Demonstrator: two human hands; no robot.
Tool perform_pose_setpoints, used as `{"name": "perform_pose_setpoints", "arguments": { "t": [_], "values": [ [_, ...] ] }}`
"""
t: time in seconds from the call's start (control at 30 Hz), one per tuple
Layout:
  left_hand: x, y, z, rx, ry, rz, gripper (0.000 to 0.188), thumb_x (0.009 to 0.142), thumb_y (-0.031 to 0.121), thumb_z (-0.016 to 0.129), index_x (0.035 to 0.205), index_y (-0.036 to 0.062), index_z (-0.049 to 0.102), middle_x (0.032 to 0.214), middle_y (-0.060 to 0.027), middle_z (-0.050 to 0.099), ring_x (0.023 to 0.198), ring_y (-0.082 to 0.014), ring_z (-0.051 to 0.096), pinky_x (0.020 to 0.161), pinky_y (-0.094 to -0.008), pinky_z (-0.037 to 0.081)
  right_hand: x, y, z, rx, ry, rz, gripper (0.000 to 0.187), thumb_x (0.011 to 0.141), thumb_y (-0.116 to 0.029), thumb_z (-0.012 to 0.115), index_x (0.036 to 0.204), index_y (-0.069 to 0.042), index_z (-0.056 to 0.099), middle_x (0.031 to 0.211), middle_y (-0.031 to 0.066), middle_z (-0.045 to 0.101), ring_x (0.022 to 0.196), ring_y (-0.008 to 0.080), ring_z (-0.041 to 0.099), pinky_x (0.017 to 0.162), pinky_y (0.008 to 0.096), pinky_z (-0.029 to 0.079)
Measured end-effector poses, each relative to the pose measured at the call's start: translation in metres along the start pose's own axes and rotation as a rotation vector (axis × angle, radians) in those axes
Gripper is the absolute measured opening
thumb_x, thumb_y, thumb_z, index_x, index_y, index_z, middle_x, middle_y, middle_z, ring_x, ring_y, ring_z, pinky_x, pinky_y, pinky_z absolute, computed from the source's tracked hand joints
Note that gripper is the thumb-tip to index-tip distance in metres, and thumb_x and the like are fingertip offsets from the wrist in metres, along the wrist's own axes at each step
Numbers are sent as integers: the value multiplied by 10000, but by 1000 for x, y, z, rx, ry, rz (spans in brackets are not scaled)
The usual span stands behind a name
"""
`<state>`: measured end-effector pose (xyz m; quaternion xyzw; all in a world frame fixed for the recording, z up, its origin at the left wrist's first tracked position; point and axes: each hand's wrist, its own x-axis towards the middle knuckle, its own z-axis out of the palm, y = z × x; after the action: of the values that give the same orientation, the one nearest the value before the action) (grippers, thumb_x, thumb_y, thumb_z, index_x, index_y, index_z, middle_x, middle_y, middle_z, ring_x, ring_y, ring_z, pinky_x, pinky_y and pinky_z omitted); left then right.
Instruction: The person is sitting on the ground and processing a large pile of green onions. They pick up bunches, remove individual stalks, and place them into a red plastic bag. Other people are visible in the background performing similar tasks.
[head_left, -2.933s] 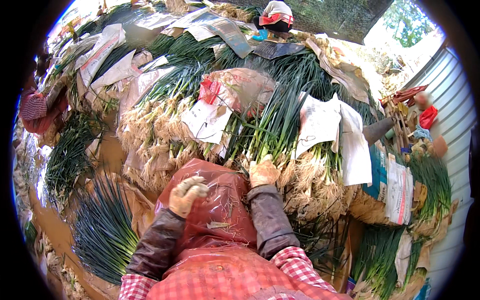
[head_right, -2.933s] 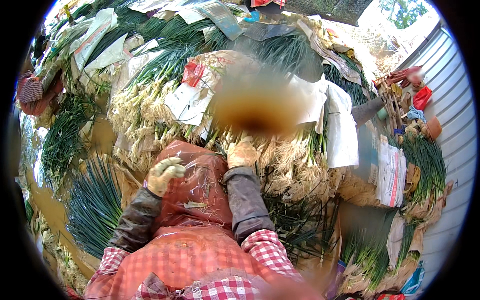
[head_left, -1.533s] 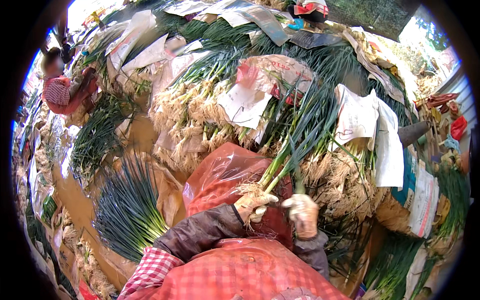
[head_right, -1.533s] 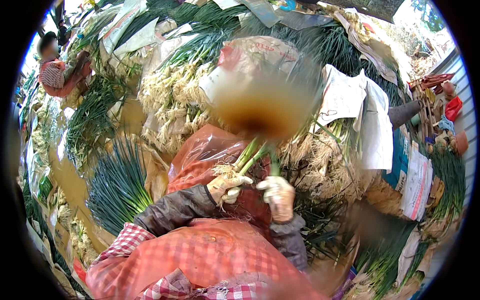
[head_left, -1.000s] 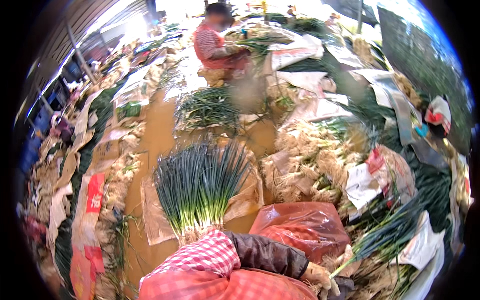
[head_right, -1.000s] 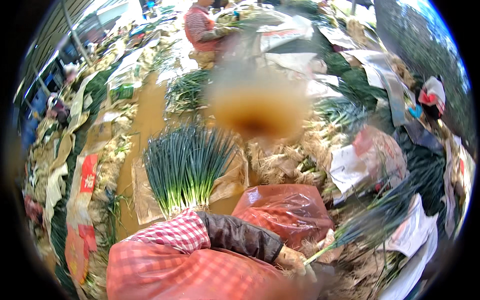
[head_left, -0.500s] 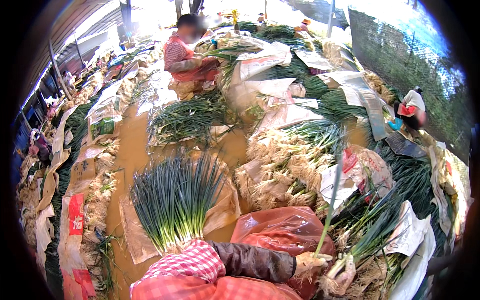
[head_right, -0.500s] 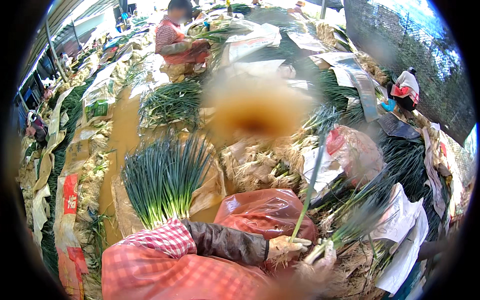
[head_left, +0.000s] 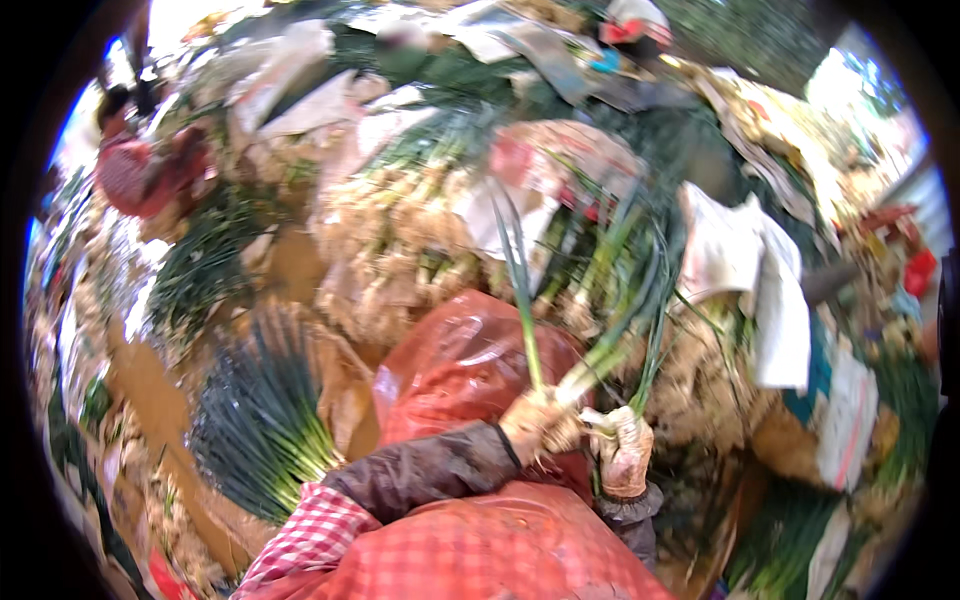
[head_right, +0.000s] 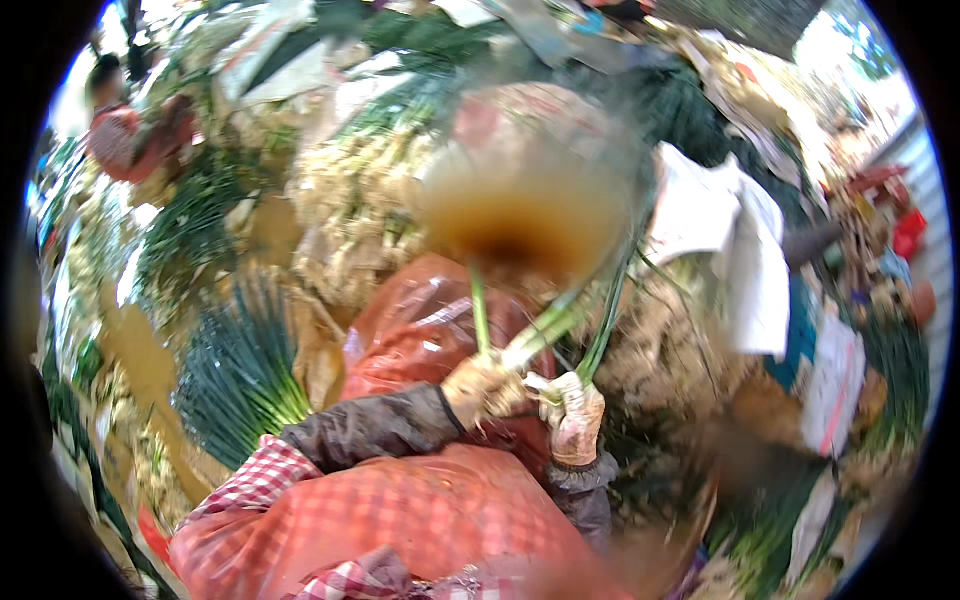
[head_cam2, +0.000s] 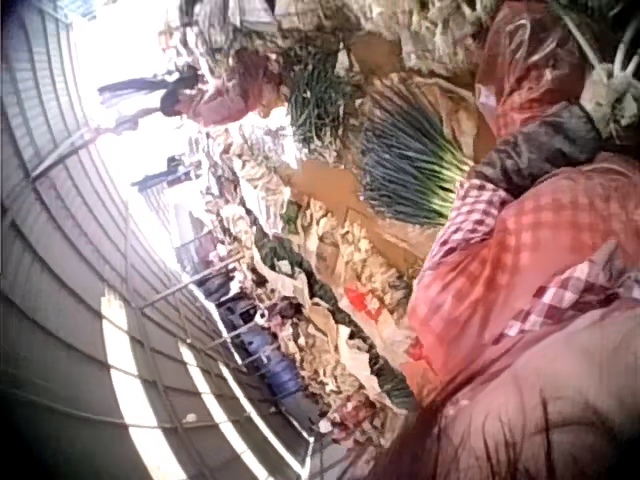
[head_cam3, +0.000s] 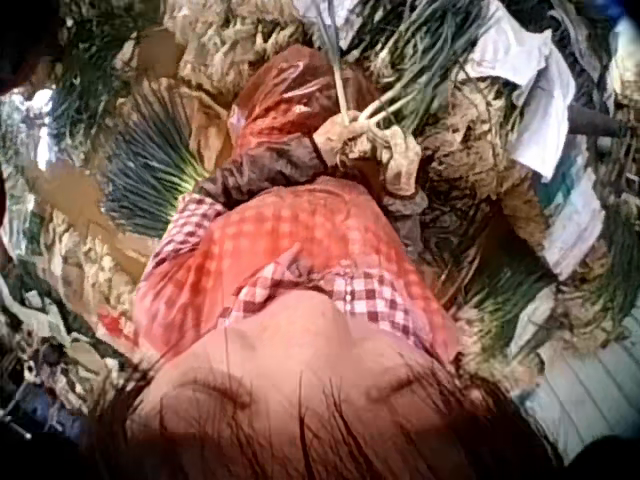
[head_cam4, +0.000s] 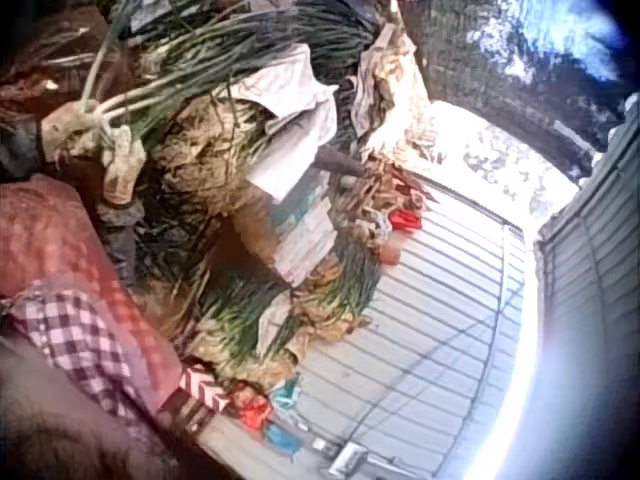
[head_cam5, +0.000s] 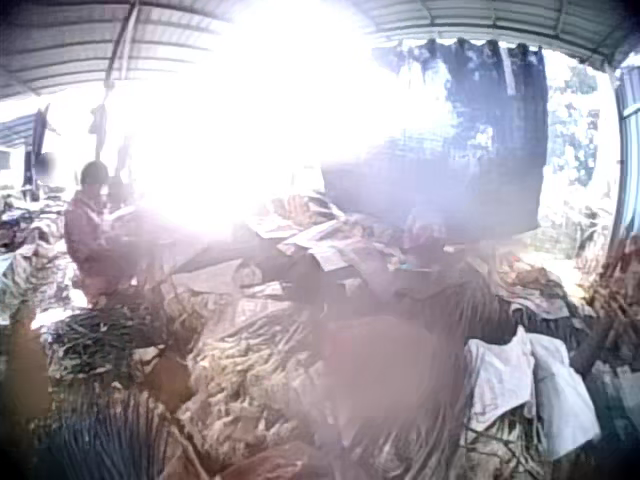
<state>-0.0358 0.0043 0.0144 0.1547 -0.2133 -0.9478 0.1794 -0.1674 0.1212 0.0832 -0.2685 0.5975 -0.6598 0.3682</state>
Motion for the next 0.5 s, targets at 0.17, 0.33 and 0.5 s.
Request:
{"name": "perform_pose_setpoints", "arguments": {
  "t": [0.17, 0.33, 0.5],
  "values": [
    [-12, 25, 26, 32, 119, -63, 239, 947, 182, 589, 1134, 43, 535, 868, -110, 685, 648, -160, 647, 501, -254, 519, -34, 4, -83, -300, 62, 427, 361, 976, -333, 542, 819, -21, 632, 749, 115, 657, 643, 231, 649, 551, 345, 451],
    [-12, 19, 17, 121, 26, -132, 298, 888, 81, 613, 1164, 23, 515, 1029, -125, 668, 889, -179, 665, 723, -292, 569, -21, 63, -83, -581, 110, 23, 677, 884, -387, 688, 1364, 37, 468, 1267, 244, 588, 1121, 321, 614, 936, 383, 497],
    [-14, 11, 3, 352, 84, -101, 307, 880, 62, 650, 1169, -16, 579, 1019, -95, 673, 892, -163, 670, 763, -291, 567, 22, 18, 5, -487, -375, 37, 589, 907, -325, 679, 1334, 38, 498, 1257, 195, 588, 1023, 294, 631, 882, 378, 518]
  ]
}}
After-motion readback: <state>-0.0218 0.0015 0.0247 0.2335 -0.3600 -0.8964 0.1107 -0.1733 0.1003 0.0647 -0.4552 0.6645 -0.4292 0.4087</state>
